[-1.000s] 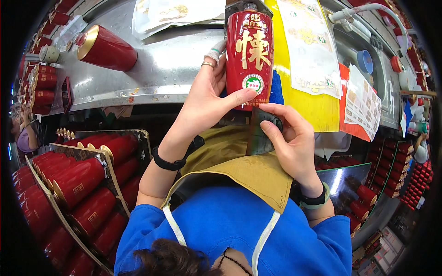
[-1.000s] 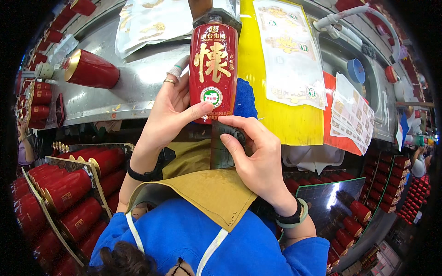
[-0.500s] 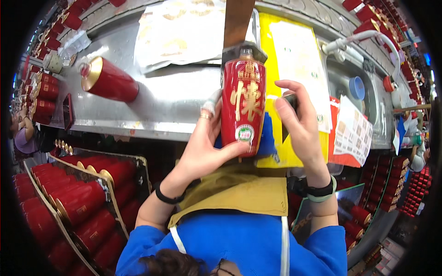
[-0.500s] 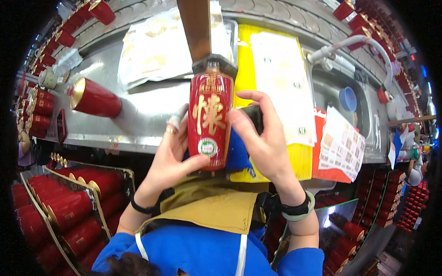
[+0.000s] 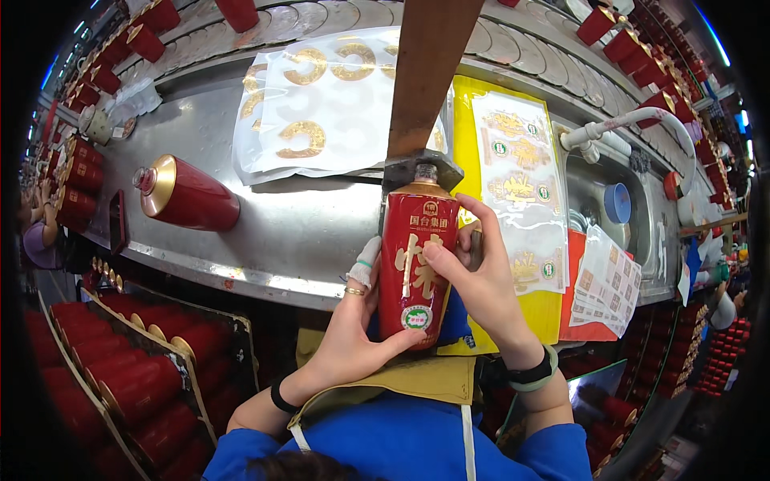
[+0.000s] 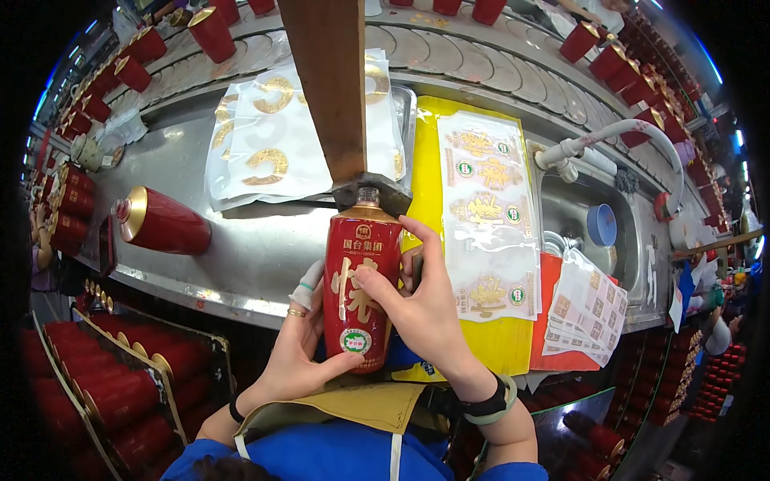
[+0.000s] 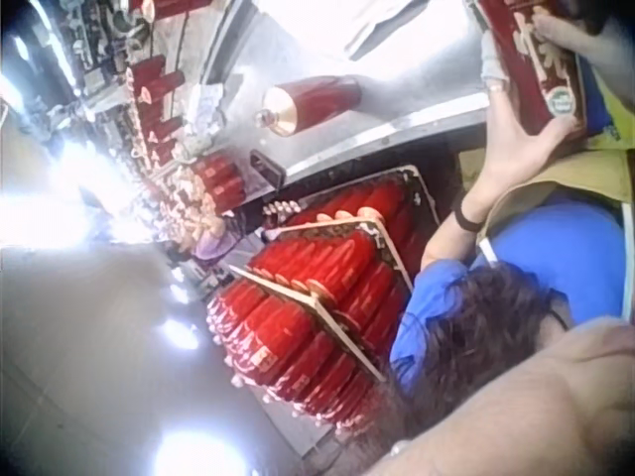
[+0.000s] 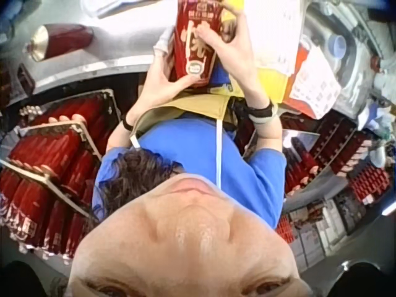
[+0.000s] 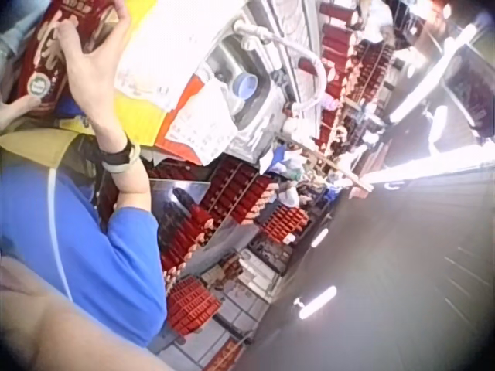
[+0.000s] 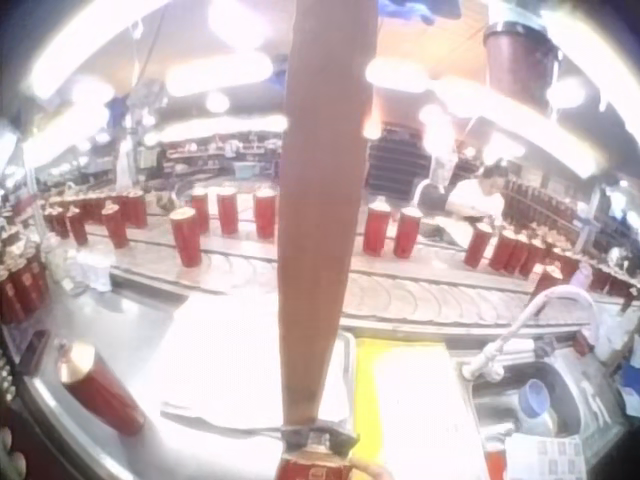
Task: Applying labels and protective sleeves to red liquor bottles on an assembly line.
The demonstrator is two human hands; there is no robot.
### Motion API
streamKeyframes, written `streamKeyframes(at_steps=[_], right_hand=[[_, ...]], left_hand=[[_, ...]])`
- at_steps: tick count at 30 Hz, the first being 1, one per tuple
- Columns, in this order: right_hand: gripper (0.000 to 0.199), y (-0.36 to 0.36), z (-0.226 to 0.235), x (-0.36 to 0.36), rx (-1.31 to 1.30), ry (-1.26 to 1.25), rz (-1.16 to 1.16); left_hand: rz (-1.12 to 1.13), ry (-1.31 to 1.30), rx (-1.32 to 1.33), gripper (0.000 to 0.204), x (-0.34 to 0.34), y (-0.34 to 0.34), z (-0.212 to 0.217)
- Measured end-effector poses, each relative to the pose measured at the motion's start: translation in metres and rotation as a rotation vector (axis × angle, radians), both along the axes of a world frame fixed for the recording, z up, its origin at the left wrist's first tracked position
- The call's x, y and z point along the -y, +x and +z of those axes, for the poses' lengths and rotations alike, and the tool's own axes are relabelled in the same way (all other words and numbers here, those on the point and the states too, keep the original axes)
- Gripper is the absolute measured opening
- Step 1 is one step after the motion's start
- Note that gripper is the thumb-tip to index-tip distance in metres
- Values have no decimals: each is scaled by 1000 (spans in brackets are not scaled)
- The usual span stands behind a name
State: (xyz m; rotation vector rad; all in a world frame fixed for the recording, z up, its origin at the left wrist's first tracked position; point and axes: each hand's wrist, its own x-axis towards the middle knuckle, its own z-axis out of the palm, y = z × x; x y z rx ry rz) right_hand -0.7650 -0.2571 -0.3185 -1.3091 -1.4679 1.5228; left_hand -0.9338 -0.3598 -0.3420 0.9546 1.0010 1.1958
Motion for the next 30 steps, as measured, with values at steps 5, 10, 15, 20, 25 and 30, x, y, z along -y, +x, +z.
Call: streamKeyframes(at_steps=[5, 10, 15, 20, 25, 30], right_hand=[[76, 0, 0, 0, -1, 10, -3], [74, 3, 11, -1, 90, 89, 29], [38, 7, 33, -6, 286, 652, -24], [30, 0, 59, -8, 353, 946, 708], [31, -12, 55, -76, 551, 1303, 493], [31, -13, 52, -35, 245, 1049, 560]], left_hand=[[-9, 2, -10, 112, -1, 1, 0], [-14, -3, -6, 112, -1, 0, -1], [-10, 34, -23, 111, -2, 0, -3], [-8, 10, -7, 110, -1, 2, -7], [9, 49, -17, 109, 0, 4, -7], [-8, -8, 32, 114, 7, 2, -9]])
